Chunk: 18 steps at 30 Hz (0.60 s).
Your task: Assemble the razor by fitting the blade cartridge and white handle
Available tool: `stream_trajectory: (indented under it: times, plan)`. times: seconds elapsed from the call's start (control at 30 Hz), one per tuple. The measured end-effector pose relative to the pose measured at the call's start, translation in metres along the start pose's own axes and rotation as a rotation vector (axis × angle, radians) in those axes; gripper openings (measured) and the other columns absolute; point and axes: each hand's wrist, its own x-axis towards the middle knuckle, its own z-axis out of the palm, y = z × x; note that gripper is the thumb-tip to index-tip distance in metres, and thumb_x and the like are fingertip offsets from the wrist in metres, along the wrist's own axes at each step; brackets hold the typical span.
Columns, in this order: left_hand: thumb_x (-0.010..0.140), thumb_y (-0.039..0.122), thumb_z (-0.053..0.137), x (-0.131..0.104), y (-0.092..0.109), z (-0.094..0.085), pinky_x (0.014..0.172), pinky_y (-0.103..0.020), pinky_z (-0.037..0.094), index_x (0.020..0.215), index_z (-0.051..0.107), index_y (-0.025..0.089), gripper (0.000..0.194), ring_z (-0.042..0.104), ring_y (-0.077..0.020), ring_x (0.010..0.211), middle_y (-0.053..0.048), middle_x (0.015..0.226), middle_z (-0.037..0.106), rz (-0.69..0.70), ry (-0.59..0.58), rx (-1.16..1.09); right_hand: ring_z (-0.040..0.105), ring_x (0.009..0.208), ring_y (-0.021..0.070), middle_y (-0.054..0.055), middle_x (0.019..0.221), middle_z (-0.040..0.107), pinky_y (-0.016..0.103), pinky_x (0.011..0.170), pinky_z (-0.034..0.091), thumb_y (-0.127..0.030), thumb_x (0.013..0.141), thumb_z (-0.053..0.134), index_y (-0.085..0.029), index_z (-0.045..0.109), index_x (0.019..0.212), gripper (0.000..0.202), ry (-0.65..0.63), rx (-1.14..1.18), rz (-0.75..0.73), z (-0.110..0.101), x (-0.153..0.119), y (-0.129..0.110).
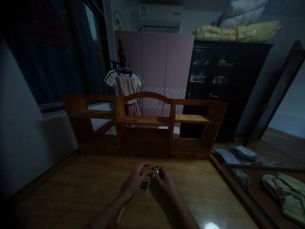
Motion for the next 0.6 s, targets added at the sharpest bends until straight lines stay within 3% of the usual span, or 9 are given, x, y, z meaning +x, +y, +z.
stream_trajectory:
  times: [0.23,0.37,0.47,0.6]
  plan:
    - [0.084,0.045,0.048,0.003,-0.013,0.003,0.086,-0.034,0.047,0.098,0.064,0.016,0.037,0.063,-0.0210,0.094,-0.009,0.100,0.068,-0.235,0.005,-0.422,0.058,0.076,0.0170,0.006,0.087,0.063,0.026,0.069,0.043,-0.039,0.092,0.035,-0.018,0.055,0.098,0.029,0.075,0.272,-0.156,0.003,0.000,-0.012]
    - [0.079,0.053,0.054,0.004,-0.016,0.001,0.080,-0.033,0.049,0.099,0.067,0.012,0.047,0.064,-0.0224,0.090,-0.012,0.101,0.069,-0.332,-0.109,-0.621,0.057,0.088,0.0178,0.006,0.096,0.062,0.027,0.079,0.043,-0.038,0.092,0.037,-0.019,0.057,0.102,0.029,0.048,0.316,-0.206,0.004,-0.003,-0.018]
    - [0.076,0.050,0.060,0.004,-0.014,-0.002,0.076,-0.030,0.050,0.102,0.067,0.013,0.046,0.064,-0.0220,0.090,-0.012,0.102,0.069,-0.349,-0.174,-0.646,0.057,0.084,0.0175,0.005,0.091,0.063,0.027,0.076,0.043,-0.039,0.092,0.038,-0.018,0.060,0.097,0.030,0.030,0.269,-0.182,0.007,-0.006,-0.017]
    - [0.073,0.044,0.065,0.003,-0.013,-0.004,0.080,-0.032,0.049,0.100,0.068,0.011,0.042,0.064,-0.0217,0.087,-0.012,0.097,0.070,-0.272,-0.222,-0.618,0.058,0.079,0.0167,0.005,0.085,0.064,0.025,0.071,0.042,-0.040,0.091,0.039,-0.019,0.062,0.090,0.032,0.026,0.238,-0.144,0.007,-0.008,-0.017]
